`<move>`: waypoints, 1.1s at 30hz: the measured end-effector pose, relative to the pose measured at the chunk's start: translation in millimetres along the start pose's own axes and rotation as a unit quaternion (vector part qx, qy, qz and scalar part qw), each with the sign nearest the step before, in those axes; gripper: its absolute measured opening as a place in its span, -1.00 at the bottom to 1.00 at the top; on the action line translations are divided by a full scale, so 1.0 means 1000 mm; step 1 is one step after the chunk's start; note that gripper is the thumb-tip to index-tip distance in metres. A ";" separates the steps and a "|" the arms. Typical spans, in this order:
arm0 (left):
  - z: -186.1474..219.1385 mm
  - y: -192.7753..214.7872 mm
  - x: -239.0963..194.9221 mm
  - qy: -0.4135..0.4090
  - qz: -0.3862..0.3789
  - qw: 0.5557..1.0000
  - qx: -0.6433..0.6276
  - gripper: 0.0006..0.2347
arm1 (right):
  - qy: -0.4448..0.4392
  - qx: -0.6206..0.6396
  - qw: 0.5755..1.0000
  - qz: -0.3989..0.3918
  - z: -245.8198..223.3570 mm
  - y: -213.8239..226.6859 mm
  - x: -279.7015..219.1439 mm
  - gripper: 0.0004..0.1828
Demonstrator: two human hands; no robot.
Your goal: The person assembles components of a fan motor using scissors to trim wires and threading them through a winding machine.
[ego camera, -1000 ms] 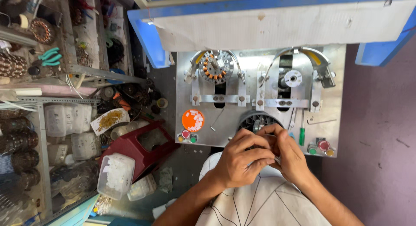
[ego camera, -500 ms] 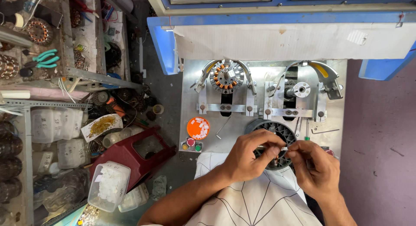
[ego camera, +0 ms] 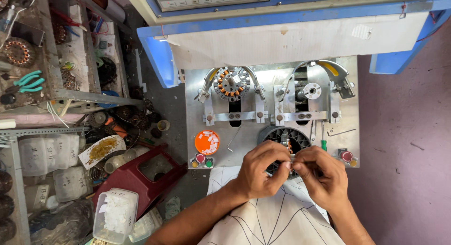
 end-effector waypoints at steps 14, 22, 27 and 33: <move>-0.073 -0.034 -0.016 0.162 -0.193 0.964 0.083 0.04 | -0.060 -0.178 0.982 -0.028 0.029 0.004 0.014 -0.79; -0.075 -0.046 -0.034 0.031 -0.163 0.983 0.074 -0.07 | -0.098 -0.178 0.979 -0.026 0.035 -0.003 -0.001 -0.85; -0.065 -0.039 -0.024 -0.015 -0.152 0.983 0.103 -0.06 | -0.029 -0.164 0.986 -0.002 0.021 -0.007 -0.004 -0.87; -0.069 -0.018 -0.029 0.148 -0.083 0.985 -0.041 -0.30 | -0.017 -0.174 0.985 0.016 0.012 -0.009 -0.007 -0.84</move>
Point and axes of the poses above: each hand's wrist, its own x-axis towards the middle knuckle, its own y-axis out of the back of the hand, z = x × y, the point moved 6 cm from there along x, towards the middle knuckle, and after that the axes turned 2 degrees about x, right-handed, at the moved point
